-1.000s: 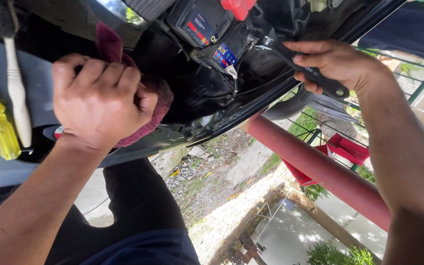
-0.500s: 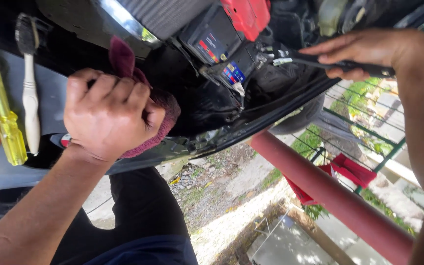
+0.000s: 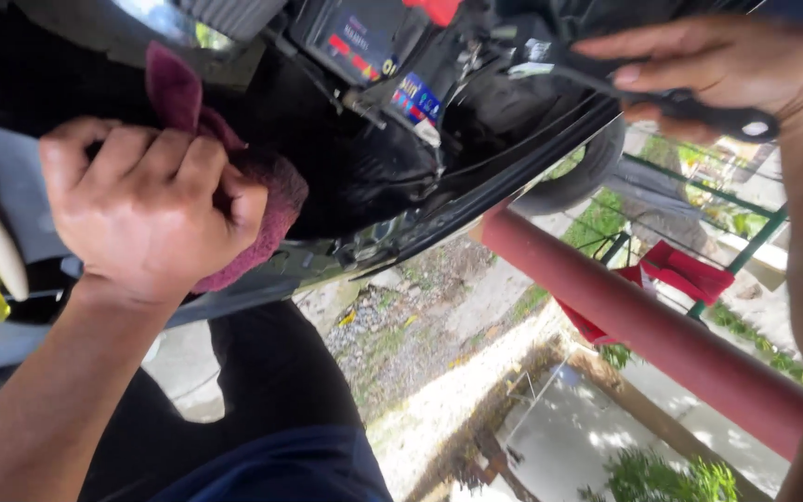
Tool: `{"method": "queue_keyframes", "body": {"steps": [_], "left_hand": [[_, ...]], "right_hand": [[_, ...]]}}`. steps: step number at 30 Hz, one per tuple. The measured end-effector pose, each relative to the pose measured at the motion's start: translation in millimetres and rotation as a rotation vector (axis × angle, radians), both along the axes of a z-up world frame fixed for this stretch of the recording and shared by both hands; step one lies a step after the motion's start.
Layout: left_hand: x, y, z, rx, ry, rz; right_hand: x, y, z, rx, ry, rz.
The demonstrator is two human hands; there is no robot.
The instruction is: The person uses a wrench to tighten a bolt on a motorcycle battery terminal. They also use a toothbrush to clean the battery area and hold a cloth to wipe the components.
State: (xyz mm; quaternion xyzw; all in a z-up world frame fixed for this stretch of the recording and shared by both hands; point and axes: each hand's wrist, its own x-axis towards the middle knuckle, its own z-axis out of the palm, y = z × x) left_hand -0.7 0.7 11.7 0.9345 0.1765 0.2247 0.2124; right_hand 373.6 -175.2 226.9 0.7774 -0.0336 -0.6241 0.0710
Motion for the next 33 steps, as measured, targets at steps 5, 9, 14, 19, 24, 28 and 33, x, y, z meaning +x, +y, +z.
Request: {"method": "queue_keyframes", "body": {"steps": [5,9,14,19,24,28,33], "left_hand": [[2,1,3,-0.001,0.0,0.015],[3,2,5,-0.002,-0.019,0.006],[2,4,12,0.014,0.066,-0.049],[-2,13,19,0.037,0.108,-0.152],[2,39,45,-0.426,0.005,-0.243],[7,26,91,-0.554,0.017,-0.287],[7,-4,135,-1.365,0.237,-0.34]], "right_hand": [[-29,-5,4,0.062,-0.076,-0.054],[-88,-29,11,0.102,-0.453,-0.218],[-171,-80,-3,0.541,-0.294,-0.385],[-267,-105,-34,0.909,-0.281,-0.448],[-331,-76,-56,1.198,-0.29,-0.752],[-365,-47,-63,1.254,-0.355,-0.976],[-383,-6,-60,1.307,-0.403,-0.954]]}}
